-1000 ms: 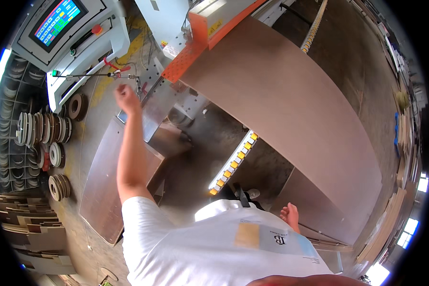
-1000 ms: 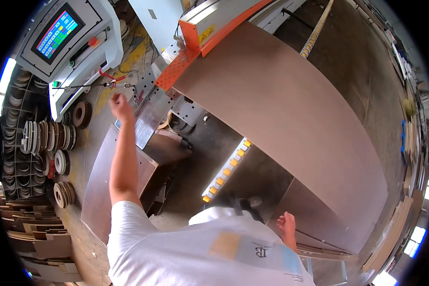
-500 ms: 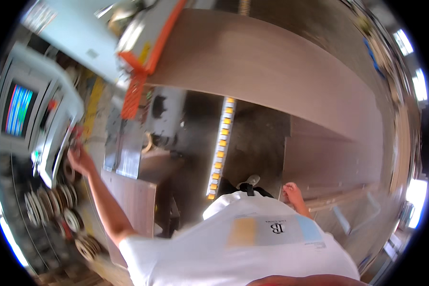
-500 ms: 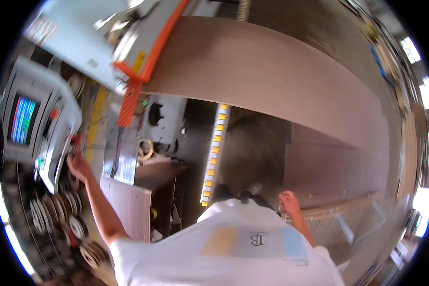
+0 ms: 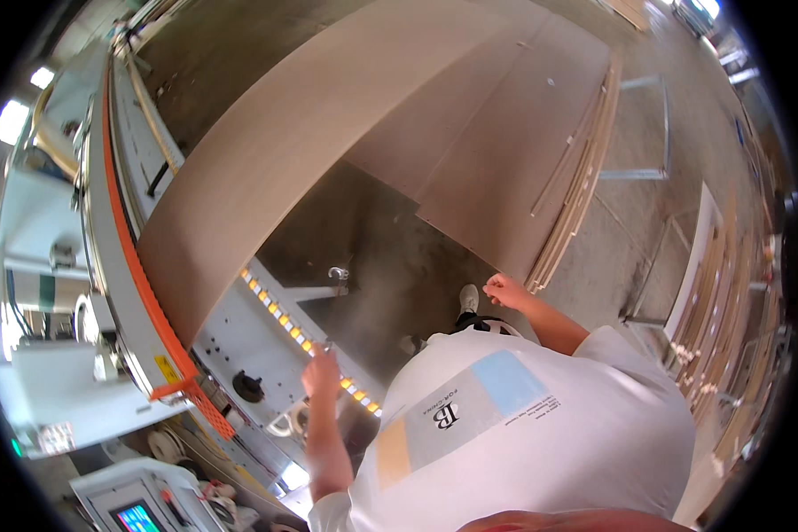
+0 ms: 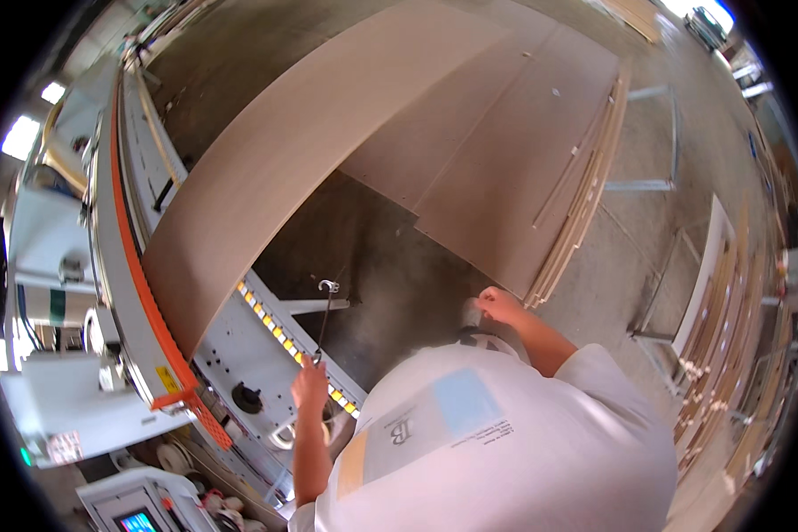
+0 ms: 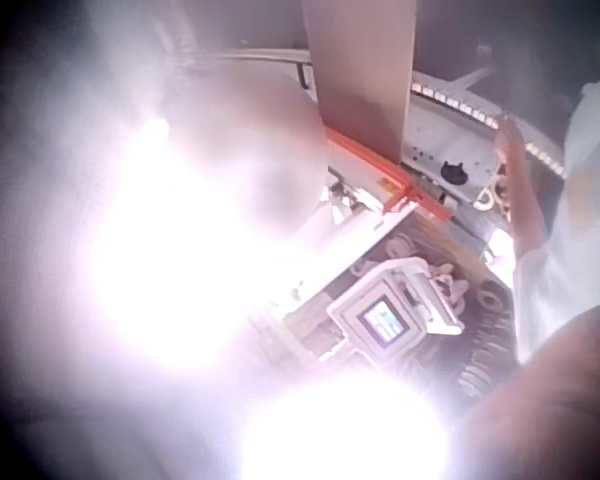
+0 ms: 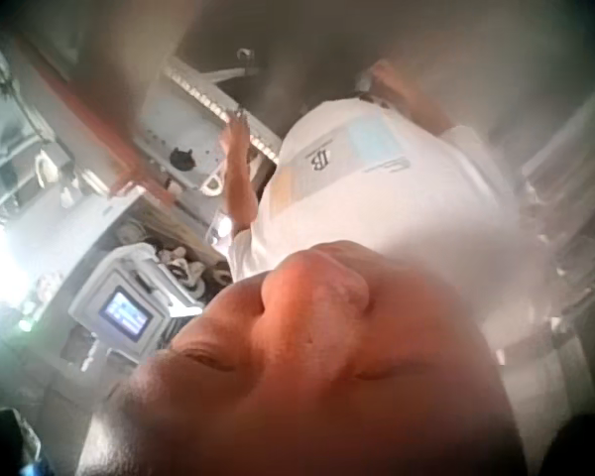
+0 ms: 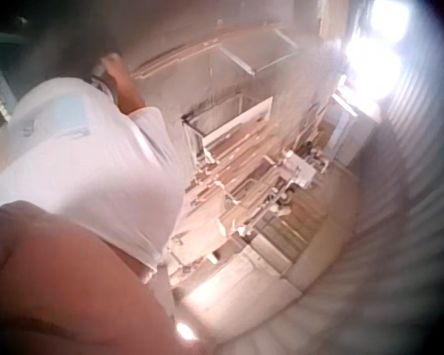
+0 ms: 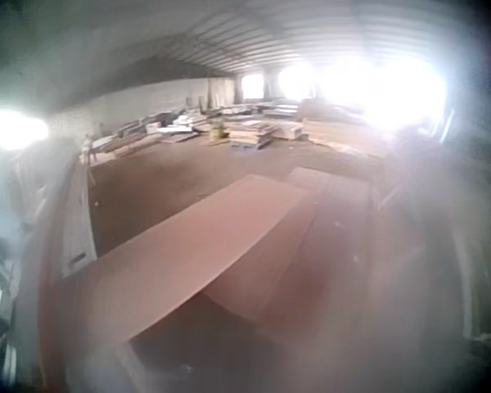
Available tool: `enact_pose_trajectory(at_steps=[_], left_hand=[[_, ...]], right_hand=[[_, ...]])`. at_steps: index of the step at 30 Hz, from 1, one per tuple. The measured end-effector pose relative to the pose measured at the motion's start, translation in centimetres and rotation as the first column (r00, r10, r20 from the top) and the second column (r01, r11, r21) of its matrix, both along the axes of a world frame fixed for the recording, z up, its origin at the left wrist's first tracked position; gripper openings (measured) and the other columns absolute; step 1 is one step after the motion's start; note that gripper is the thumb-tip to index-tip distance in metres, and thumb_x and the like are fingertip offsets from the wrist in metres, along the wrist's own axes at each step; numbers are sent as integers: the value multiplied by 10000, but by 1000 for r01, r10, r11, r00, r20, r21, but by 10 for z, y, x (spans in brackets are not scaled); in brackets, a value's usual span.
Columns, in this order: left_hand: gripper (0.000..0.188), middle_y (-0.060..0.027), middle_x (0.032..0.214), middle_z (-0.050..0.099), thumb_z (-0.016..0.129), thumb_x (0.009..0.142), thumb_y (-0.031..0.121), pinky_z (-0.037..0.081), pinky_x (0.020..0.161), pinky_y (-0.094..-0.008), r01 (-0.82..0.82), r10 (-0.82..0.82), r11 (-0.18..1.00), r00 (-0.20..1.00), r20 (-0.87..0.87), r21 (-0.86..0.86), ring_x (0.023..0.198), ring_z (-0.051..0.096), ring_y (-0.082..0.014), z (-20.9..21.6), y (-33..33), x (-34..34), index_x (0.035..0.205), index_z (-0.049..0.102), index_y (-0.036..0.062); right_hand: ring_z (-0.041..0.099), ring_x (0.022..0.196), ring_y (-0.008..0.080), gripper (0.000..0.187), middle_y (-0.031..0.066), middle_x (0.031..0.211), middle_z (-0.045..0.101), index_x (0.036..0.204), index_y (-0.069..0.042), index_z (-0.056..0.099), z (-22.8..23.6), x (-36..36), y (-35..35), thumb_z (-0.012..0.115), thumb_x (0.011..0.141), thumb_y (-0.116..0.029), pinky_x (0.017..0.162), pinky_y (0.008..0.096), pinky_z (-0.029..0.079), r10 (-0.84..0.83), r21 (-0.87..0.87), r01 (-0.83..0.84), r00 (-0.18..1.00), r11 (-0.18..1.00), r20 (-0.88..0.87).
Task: The person repeatedly picks up large rectangular wood panels from a stack on the floor and places them onto a conveyor belt of a processing machine. The person handles the panels one at a time, feeding them into the machine and then retrieving them to place them back on the stack. The task involves repetitive lifting and placement of the panels in a workshop environment.
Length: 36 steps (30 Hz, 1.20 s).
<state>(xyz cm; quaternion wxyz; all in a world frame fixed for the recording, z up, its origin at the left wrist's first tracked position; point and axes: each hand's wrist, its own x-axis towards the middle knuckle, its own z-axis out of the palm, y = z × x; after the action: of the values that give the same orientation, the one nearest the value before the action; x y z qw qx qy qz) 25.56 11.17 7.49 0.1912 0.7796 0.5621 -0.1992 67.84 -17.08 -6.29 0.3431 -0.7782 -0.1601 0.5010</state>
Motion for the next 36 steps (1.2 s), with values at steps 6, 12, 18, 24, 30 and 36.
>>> enact_pose_trajectory(at_steps=[6,12,18,24,30,36], left_hand=[[389,-242,1073,697,517,1000,350,499,865,-532,34,-31,999,994,103,-31,1036,654,-442,-36,10,103,1262,401,87],[364,-255,1075,688,512,997,326,488,876,-542,194,-177,979,963,202,-68,1051,638,-453,-37,1,180,1240,395,83],[395,-258,1054,691,450,1012,344,498,855,-546,305,-285,951,927,242,-49,1005,658,-451,-31,-35,242,1305,359,95],[382,-251,1064,685,498,991,334,483,850,-558,325,-298,944,907,297,-48,1003,639,-463,-34,-63,278,1269,377,103],[377,-255,1019,688,510,977,316,485,830,-565,377,-346,925,890,297,-51,974,644,-470,-40,-84,307,1254,379,97],[356,-269,976,688,504,976,300,489,802,-574,416,-379,908,865,329,-47,934,649,-481,-41,-107,334,1236,374,95]], right_hand=[[586,646,142,240,6,792,624,967,-111,611,-48,0,-128,665,942,-344,546,319,474,-440,-237,406,892,882,-107],[624,677,152,264,22,840,651,975,-151,643,-89,-26,-228,696,889,-396,623,421,510,-668,-430,557,726,711,-165],[660,707,204,312,48,853,674,1084,-154,681,-124,-57,-219,710,871,-380,691,447,550,-641,-205,608,744,767,-190],[681,714,205,300,110,878,729,1001,-44,694,-131,-19,-182,736,879,-315,661,354,545,-305,-23,320,920,947,247],[712,816,210,371,101,903,747,1031,-59,718,-116,18,-181,706,846,-380,746,356,556,-596,-56,594,800,803,-63],[718,806,203,393,91,912,754,1041,-61,719,-108,35,-207,701,845,-402,741,354,559,-497,-180,497,866,849,48]])
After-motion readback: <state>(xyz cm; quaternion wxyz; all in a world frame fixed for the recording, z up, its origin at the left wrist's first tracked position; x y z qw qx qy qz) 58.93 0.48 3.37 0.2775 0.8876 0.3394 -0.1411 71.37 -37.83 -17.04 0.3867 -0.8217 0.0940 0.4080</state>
